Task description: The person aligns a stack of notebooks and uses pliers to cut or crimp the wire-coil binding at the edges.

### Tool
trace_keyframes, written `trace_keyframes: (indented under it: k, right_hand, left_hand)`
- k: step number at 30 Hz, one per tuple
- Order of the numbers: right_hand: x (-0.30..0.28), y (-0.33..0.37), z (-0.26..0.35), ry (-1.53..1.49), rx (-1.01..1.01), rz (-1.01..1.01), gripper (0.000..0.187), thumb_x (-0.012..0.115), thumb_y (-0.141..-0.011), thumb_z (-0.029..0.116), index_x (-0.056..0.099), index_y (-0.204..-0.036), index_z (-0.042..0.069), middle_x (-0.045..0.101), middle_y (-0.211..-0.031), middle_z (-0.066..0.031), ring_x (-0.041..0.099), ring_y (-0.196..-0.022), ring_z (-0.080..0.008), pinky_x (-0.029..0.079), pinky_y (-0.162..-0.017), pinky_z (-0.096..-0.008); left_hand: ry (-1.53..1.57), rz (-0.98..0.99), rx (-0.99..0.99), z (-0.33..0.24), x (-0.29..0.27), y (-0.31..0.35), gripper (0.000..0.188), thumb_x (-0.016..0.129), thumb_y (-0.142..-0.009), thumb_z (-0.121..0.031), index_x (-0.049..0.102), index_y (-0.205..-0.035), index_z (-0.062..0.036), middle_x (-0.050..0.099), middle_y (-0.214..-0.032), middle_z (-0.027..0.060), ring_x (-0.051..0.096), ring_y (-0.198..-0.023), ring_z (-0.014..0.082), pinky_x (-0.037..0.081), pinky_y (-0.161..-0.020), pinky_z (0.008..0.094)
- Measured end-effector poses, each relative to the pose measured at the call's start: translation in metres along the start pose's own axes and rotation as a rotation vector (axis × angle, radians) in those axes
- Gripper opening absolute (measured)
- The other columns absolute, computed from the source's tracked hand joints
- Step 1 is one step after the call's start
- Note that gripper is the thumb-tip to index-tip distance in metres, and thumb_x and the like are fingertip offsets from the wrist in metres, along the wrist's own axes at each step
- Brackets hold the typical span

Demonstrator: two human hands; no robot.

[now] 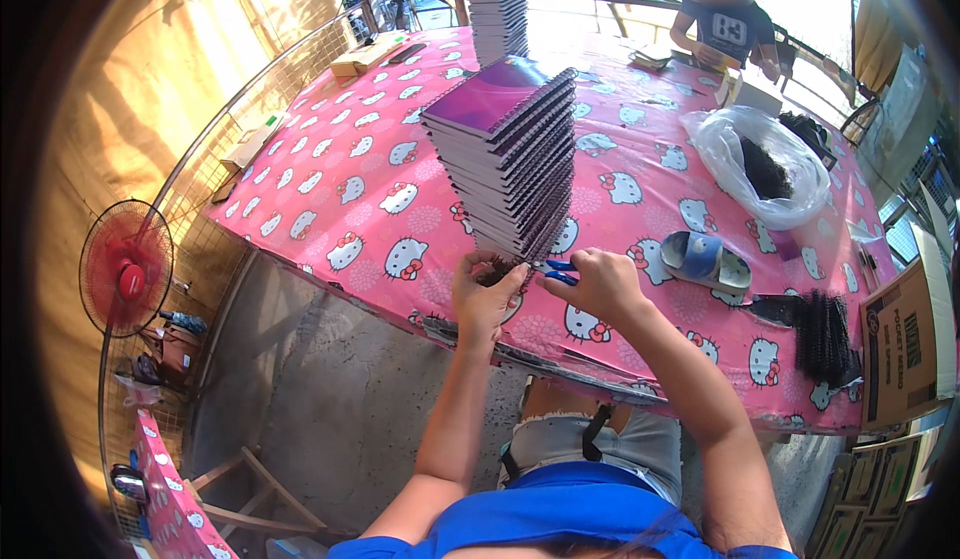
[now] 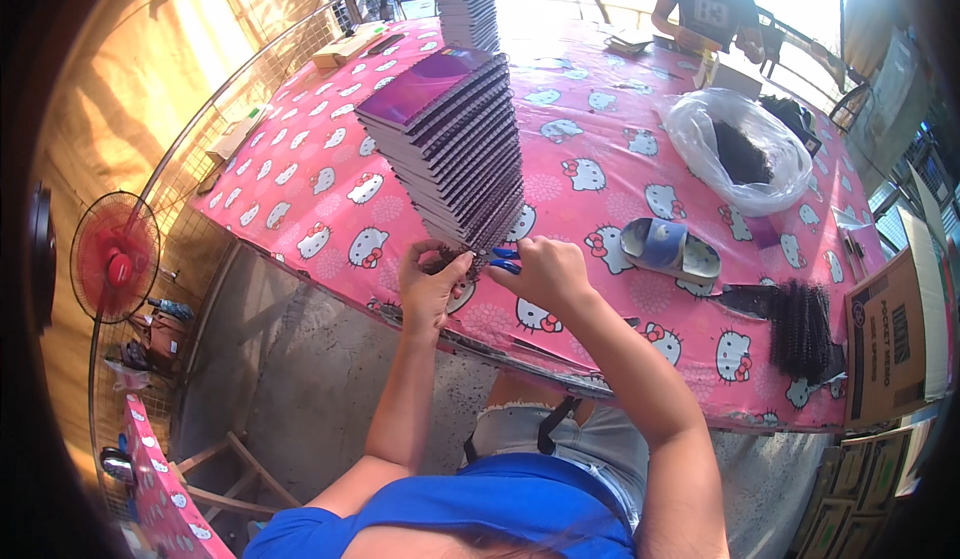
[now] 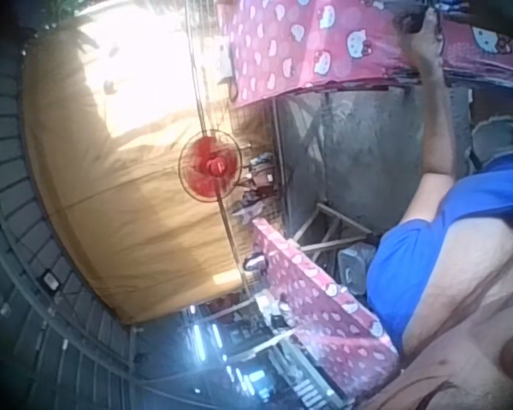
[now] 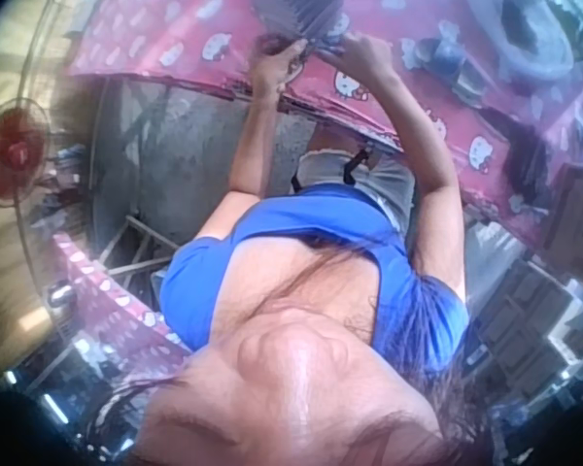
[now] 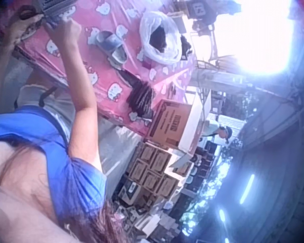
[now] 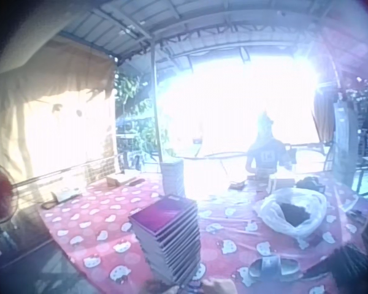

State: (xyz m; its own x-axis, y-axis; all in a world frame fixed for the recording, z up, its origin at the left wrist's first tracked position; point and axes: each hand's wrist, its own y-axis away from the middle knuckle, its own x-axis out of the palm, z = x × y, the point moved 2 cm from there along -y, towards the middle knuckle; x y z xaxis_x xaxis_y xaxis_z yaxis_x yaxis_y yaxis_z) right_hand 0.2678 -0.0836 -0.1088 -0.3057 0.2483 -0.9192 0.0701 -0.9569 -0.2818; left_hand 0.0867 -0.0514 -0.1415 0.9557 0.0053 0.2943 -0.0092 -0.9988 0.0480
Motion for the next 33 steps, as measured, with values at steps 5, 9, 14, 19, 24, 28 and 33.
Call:
trace_keyframes:
  k: [5, 9, 14, 19, 24, 28, 33]
  right_hand:
    - [-0.005, 0.003, 0.006, -0.054, 0.012, -0.011, 0.066, 0.066, -0.079, 0.066, 0.066, -0.067, 0.000, 0.065, -0.062, -0.0153, 0.068, -0.061, -0.0313, 0.053, -0.058, -0.0418]
    - [-0.009, 0.001, 0.006, -0.165, 0.056, 0.056, 0.067, 0.066, -0.079, 0.066, 0.065, -0.064, 0.001, 0.064, -0.059, -0.0160, 0.067, -0.060, -0.0316, 0.052, -0.057, -0.0410]
    - [-0.001, 0.004, -0.001, -0.608, 0.360, 0.564, 0.067, 0.063, -0.082, 0.066, 0.068, -0.080, -0.001, 0.067, -0.074, -0.0163, 0.068, -0.072, -0.0325, 0.052, -0.068, -0.0435]
    - [0.001, 0.013, -0.002, 0.021, 0.059, 0.107, 0.070, 0.058, -0.084, 0.067, 0.065, -0.105, 0.000, 0.064, -0.102, -0.0153, 0.061, -0.103, -0.0313, 0.041, -0.094, -0.0484]
    - [0.012, 0.011, -0.001, 0.161, -0.032, -0.016, 0.069, 0.060, -0.083, 0.066, 0.066, -0.103, 0.001, 0.064, -0.101, -0.0136, 0.062, -0.100, -0.0299, 0.043, -0.094, -0.0502]
    - [0.007, 0.005, 0.001, 0.124, -0.058, -0.039, 0.066, 0.063, -0.081, 0.066, 0.069, -0.091, 0.001, 0.068, -0.088, -0.0137, 0.067, -0.085, -0.0286, 0.051, -0.083, -0.0423]
    - [0.004, 0.001, -0.003, -0.004, -0.014, 0.085, 0.064, 0.067, -0.078, 0.065, 0.068, -0.073, 0.001, 0.066, -0.067, -0.0135, 0.067, -0.062, -0.0301, 0.053, -0.060, -0.0403]
  left_hand:
    - [0.002, -0.006, -0.015, 0.002, -0.004, -0.001, 0.038, 0.077, -0.080, 0.000, 0.049, -0.105, -0.0021, 0.064, -0.080, 0.0094, 0.059, -0.058, 0.0105, 0.043, -0.042, 0.0219]
    - [0.082, -0.021, -0.010, 0.004, -0.005, 0.000, 0.036, 0.077, -0.080, -0.002, 0.050, -0.105, -0.0028, 0.064, -0.078, 0.0086, 0.059, -0.055, 0.0118, 0.043, -0.042, 0.0229]
    - [0.142, -0.067, -0.038, 0.007, -0.009, -0.003, 0.038, 0.078, -0.081, -0.005, 0.050, -0.106, -0.0027, 0.064, -0.078, 0.0085, 0.059, -0.055, 0.0121, 0.043, -0.042, 0.0229]
    - [0.136, -0.075, -0.175, 0.008, -0.014, -0.001, 0.048, 0.081, -0.079, -0.007, 0.051, -0.116, -0.0008, 0.066, -0.083, 0.0085, 0.060, -0.058, 0.0117, 0.043, -0.044, 0.0221]
    - [0.021, 0.002, -0.078, 0.005, -0.006, 0.004, 0.051, 0.082, -0.077, -0.003, 0.051, -0.118, 0.0004, 0.066, -0.085, 0.0090, 0.060, -0.062, 0.0101, 0.044, -0.044, 0.0209]
    - [-0.045, -0.018, -0.010, 0.006, -0.005, 0.002, 0.050, 0.081, -0.076, -0.001, 0.052, -0.117, 0.0009, 0.066, -0.088, 0.0090, 0.060, -0.063, 0.0092, 0.043, -0.044, 0.0203]
    - [-0.036, -0.005, 0.014, 0.014, -0.007, -0.003, 0.047, 0.080, -0.077, -0.002, 0.052, -0.115, 0.0006, 0.065, -0.087, 0.0083, 0.059, -0.062, 0.0087, 0.043, -0.044, 0.0200]
